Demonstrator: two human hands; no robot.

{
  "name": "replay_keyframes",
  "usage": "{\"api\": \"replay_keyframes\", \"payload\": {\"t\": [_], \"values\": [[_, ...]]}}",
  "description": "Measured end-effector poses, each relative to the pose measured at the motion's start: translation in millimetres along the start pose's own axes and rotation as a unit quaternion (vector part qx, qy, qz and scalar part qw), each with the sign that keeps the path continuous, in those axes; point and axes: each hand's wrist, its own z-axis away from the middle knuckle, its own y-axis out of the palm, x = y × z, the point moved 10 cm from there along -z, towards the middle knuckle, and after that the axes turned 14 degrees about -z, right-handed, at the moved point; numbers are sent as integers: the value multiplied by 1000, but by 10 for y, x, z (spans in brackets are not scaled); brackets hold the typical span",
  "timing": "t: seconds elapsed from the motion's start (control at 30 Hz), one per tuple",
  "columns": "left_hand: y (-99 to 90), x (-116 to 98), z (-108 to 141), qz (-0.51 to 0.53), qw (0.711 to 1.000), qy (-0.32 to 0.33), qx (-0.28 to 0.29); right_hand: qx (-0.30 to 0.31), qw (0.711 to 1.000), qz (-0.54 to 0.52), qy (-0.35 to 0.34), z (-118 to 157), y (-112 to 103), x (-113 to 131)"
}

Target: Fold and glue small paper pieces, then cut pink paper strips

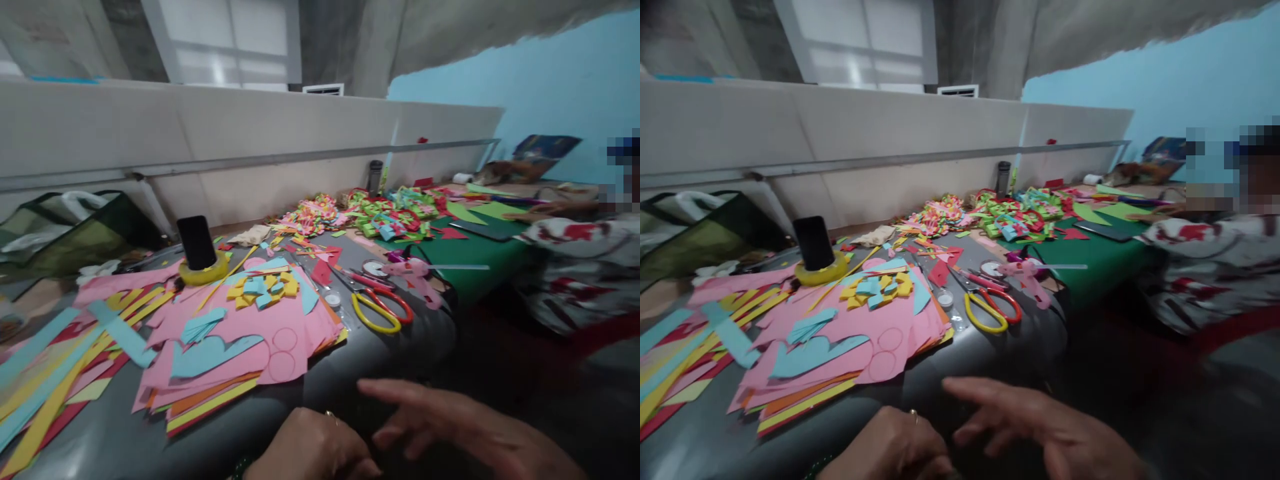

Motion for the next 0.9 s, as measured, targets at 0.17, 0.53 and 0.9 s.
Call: {"api": "replay_keyframes", "payload": {"t": [0.17,0.53,0.9], "values": [[-837,305,423,-109,988,-97,-46,-145,983,110,1,-284,-772,-41],[-1737,2252,1001,-315,847,-426,-39,-114,983,138,-45,-714,-300,157],[-1663,2455,1081,-211,882,-412,-81,10,979,196,-51,-949,47,139]]}}
